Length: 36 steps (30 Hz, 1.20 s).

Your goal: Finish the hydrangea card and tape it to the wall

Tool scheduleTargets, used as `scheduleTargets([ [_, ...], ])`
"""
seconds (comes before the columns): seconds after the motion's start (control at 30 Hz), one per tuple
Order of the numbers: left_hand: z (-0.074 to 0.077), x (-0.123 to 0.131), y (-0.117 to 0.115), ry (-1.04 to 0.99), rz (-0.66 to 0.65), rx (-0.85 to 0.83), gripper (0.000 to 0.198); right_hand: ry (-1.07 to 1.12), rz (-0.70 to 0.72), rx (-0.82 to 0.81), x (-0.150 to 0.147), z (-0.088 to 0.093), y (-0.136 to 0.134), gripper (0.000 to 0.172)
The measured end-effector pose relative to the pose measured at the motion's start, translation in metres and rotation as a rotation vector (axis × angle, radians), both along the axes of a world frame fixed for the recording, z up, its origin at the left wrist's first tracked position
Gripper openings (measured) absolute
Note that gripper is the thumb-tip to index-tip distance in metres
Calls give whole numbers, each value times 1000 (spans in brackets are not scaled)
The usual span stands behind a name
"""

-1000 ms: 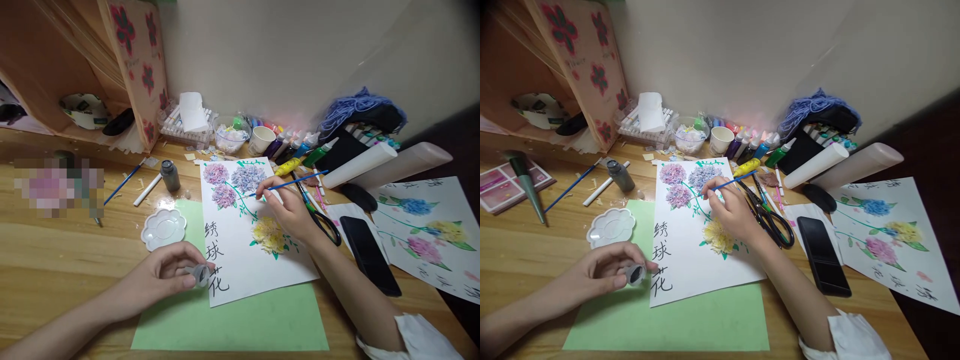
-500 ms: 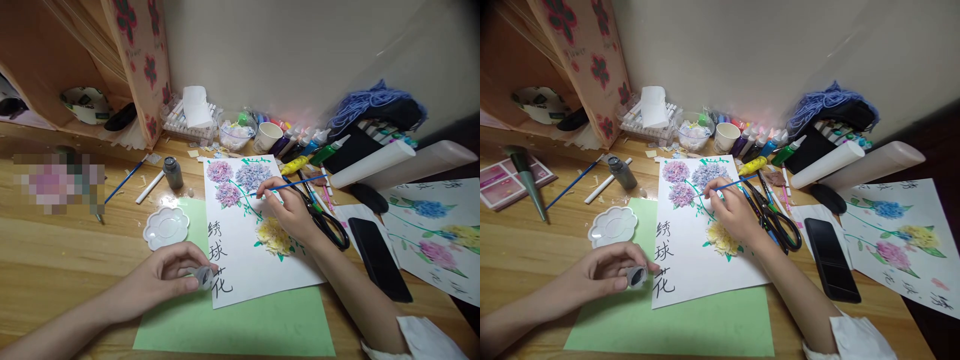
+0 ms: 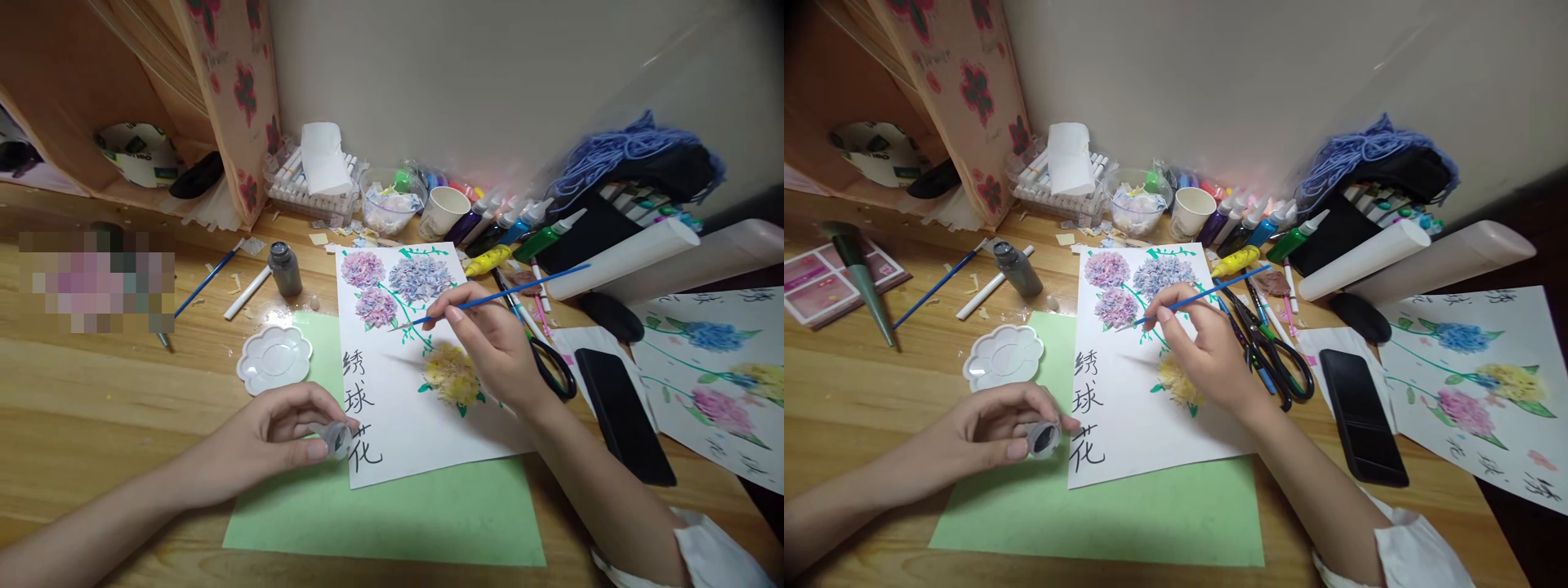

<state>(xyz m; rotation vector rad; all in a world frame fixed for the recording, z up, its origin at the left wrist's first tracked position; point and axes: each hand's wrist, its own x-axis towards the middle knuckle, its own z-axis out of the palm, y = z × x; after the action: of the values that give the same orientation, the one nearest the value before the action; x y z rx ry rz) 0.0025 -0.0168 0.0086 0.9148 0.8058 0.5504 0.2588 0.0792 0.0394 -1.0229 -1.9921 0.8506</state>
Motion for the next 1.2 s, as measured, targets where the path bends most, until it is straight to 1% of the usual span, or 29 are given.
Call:
scheduleTargets([
  [0.07,0,0,0,-5,-2,2,26,-60,70,24,-5,4,-9,13],
  [0.17,0,1,0,-15,3,3,26,-187,173,122,-13,6,-18,12],
  [0.23,0,1,0,-16,7,0,26,-222,205,164,-16,5,-21,12],
  [0.37,1,1,-1,-18,14,-4,27,-220,228,175,-19,3,-23,12],
  [0.43,2,2,-1,-17,19,-9,26,-154,214,165,-18,3,-26,14],
  [0.5,2,2,0,-24,28,-15,26,-36,174,148,-16,4,-31,16],
  [0.6,1,2,0,-38,75,3,30,126,134,109,-14,6,-41,18],
  [0.73,1,0,-1,-10,184,13,30,198,176,-5,-11,7,-57,18],
  [0.8,1,0,-3,-53,229,-18,28,225,182,-59,-9,8,-63,19],
  [0.9,3,1,-4,-137,282,-59,28,218,172,-114,-9,10,-70,19],
  [1.0,7,1,-5,-186,307,-85,27,139,186,-143,-13,13,-72,17],
  [1.1,9,0,-7,-249,305,-99,24,59,217,-140,-19,18,-72,18],
  [1.2,8,-2,-9,-295,295,-119,23,24,234,-118,-22,23,-70,17],
])
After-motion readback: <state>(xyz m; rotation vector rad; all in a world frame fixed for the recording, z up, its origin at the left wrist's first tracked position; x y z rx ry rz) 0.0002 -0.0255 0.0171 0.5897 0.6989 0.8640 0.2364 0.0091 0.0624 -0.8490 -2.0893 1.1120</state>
